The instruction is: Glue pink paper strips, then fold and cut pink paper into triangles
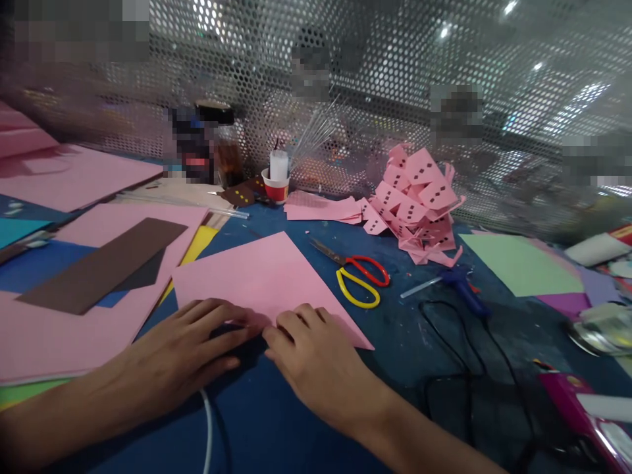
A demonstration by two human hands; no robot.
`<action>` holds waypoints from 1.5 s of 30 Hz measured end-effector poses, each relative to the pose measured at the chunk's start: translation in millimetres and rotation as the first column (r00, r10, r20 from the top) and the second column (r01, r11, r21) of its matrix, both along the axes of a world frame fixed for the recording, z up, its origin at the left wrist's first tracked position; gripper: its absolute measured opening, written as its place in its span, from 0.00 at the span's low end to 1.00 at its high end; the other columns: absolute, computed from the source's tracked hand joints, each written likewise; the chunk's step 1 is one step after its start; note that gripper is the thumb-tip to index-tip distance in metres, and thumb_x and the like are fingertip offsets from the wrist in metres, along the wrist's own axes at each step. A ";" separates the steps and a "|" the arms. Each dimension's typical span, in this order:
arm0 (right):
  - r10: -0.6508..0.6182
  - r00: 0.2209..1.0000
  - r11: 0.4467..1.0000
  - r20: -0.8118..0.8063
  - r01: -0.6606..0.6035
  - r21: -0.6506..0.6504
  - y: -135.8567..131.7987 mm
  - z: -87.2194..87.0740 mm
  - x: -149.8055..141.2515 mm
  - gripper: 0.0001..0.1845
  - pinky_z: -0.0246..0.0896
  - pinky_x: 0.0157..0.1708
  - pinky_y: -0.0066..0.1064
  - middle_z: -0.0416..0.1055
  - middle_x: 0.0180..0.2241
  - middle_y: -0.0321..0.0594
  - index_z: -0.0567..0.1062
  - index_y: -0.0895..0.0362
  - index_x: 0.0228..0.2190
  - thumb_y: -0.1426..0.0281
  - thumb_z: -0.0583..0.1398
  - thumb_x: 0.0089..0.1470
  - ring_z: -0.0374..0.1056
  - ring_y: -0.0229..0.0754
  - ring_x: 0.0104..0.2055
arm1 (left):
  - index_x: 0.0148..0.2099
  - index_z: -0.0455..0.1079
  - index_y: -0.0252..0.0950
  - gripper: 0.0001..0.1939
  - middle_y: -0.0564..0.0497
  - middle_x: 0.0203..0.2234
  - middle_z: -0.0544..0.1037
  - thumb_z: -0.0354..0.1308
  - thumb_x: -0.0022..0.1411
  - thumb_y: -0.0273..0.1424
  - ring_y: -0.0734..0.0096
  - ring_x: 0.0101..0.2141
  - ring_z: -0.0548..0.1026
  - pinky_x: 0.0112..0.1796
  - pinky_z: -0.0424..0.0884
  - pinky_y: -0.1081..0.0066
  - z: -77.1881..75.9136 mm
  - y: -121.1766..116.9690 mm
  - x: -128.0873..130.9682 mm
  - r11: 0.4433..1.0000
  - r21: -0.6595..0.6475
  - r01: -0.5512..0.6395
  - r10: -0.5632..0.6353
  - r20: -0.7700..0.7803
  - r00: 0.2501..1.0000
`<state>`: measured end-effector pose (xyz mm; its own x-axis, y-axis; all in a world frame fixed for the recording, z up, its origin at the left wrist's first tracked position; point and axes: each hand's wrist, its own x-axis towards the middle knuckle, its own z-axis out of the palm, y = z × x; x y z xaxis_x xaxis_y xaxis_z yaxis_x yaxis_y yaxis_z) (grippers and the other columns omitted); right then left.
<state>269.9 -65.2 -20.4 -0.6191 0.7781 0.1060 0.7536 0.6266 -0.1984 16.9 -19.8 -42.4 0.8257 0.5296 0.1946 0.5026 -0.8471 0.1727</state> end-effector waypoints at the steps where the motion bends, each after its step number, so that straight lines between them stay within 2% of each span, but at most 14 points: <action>1: -0.001 1.000 1.000 -0.003 0.001 -0.003 0.1 0.2 0.4 0.15 0.64 0.49 0.45 0.72 0.48 0.45 0.72 0.56 0.54 0.67 0.53 0.71 0.65 0.49 0.50 | 0.63 0.65 0.48 0.18 0.48 0.52 0.74 0.53 0.73 0.35 0.57 0.51 0.70 0.49 0.68 0.56 -0.1 0.4 -0.4 1.000 0.004 -0.002 0.002 0.000 1.000; 10: 0.014 1.000 1.000 0.009 -0.014 -0.004 -0.3 0.1 8.9 0.13 0.65 0.52 0.43 0.73 0.48 0.44 0.74 0.57 0.48 0.67 0.52 0.71 0.65 0.47 0.51 | 0.65 0.64 0.49 0.20 0.49 0.55 0.73 0.54 0.73 0.36 0.58 0.53 0.69 0.52 0.67 0.58 -6.6 4.1 -3.1 0.999 0.019 0.027 -0.027 0.022 0.999; 24: 0.031 0.999 0.999 -0.033 -0.031 -0.004 -2.7 -1.7 25.7 0.14 0.66 0.50 0.41 0.75 0.47 0.43 0.75 0.57 0.49 0.68 0.52 0.71 0.67 0.46 0.48 | 0.66 0.64 0.52 0.21 0.51 0.55 0.73 0.54 0.73 0.37 0.61 0.53 0.69 0.52 0.67 0.61 -8.3 4.7 -5.9 1.000 0.023 0.014 -0.015 0.029 0.999; 35: 0.012 0.999 0.996 -0.037 -0.008 0.084 -13.8 -3.9 52.7 0.11 0.66 0.51 0.41 0.77 0.46 0.42 0.75 0.58 0.46 0.71 0.53 0.70 0.69 0.45 0.49 | 0.68 0.61 0.54 0.24 0.50 0.55 0.74 0.53 0.73 0.39 0.58 0.51 0.71 0.50 0.70 0.60 -11.1 7.2 -8.5 0.999 0.049 0.020 -0.022 0.035 0.999; 45: -0.034 0.998 0.996 -0.052 0.039 0.084 -22.9 -2.8 73.4 0.10 0.67 0.50 0.41 0.75 0.48 0.41 0.75 0.56 0.47 0.70 0.56 0.69 0.69 0.45 0.49 | 0.70 0.59 0.53 0.26 0.50 0.56 0.73 0.53 0.72 0.41 0.58 0.52 0.71 0.50 0.70 0.62 -12.9 8.3 -10.7 0.997 0.074 0.019 -0.020 0.003 1.000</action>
